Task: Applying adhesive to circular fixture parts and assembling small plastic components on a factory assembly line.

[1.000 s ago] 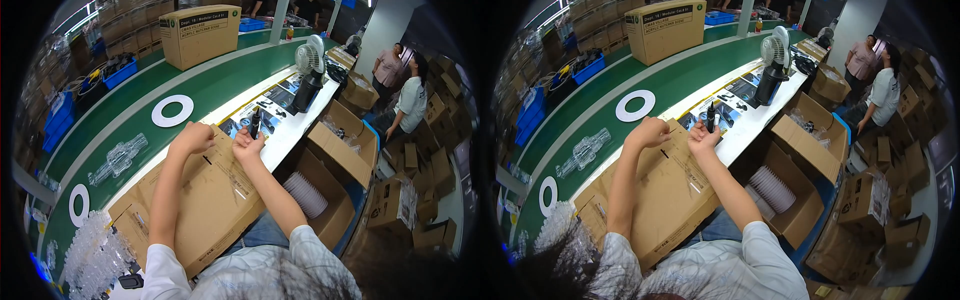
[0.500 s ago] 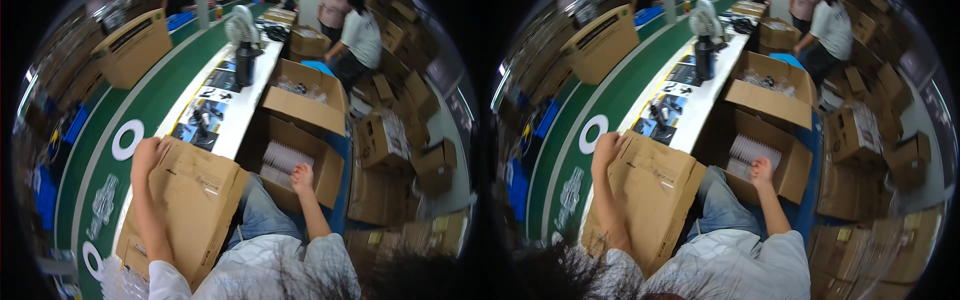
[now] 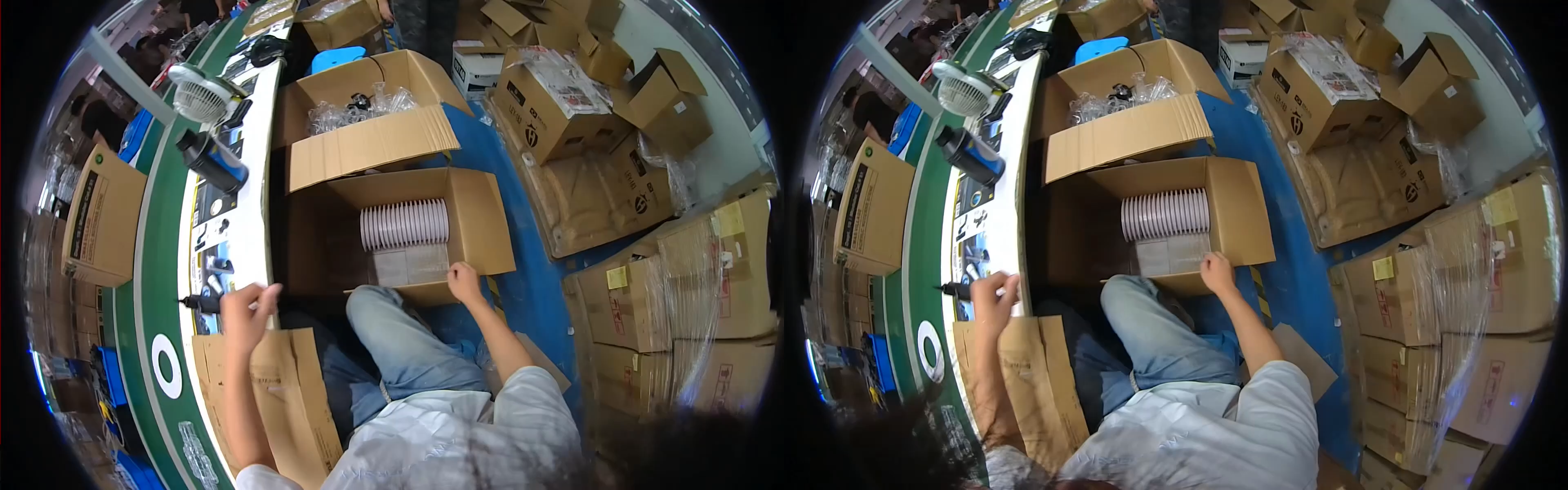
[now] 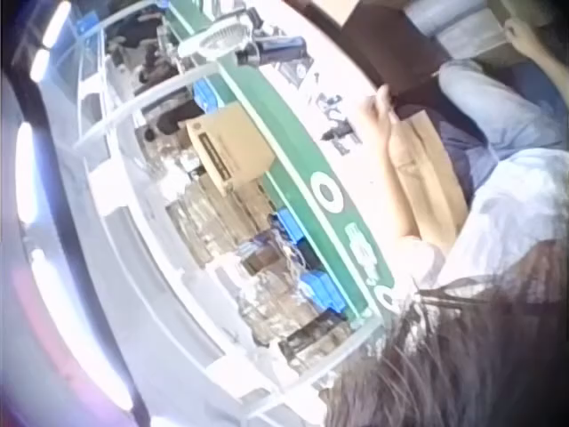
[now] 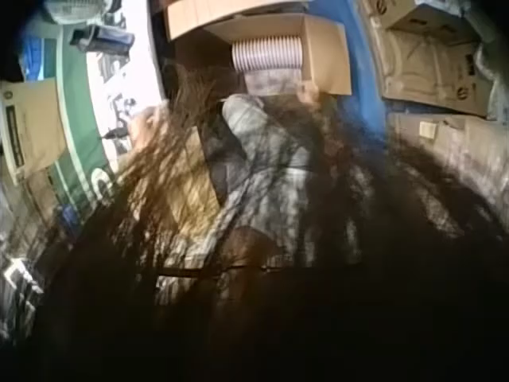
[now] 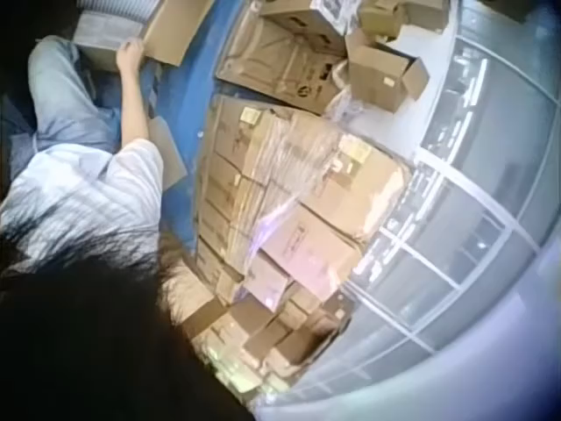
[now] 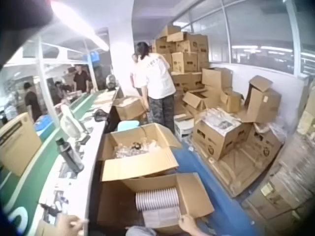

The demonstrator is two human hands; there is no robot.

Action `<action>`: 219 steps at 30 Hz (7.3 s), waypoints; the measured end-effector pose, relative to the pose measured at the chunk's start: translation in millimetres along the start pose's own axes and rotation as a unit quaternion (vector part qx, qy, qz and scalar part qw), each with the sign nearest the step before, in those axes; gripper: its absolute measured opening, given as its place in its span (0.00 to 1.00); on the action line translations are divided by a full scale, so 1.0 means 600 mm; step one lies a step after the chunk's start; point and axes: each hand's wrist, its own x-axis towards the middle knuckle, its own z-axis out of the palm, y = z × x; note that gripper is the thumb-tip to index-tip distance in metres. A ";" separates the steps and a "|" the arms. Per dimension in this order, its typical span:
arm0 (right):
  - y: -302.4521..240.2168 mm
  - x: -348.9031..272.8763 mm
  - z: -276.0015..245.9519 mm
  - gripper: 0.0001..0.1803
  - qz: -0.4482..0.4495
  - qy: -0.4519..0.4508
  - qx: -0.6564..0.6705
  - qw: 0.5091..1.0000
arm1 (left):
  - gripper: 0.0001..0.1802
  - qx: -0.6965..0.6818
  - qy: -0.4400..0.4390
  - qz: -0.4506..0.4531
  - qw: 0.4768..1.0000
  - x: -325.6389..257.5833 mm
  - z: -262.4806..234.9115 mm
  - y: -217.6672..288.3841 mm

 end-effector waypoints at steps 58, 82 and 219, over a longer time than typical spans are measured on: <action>-0.036 0.163 0.051 0.55 0.334 -0.301 0.576 0.683 | 0.29 -0.307 -0.143 -0.164 0.926 0.146 0.711 -0.132; -0.095 0.153 0.040 0.37 0.326 -0.215 0.470 0.792 | 0.22 -0.388 -0.155 -0.138 0.898 0.123 0.676 -0.098; -0.166 0.136 0.074 0.14 -0.157 -0.188 0.090 0.965 | 0.15 -0.252 -0.049 -0.141 0.956 0.185 0.519 -0.193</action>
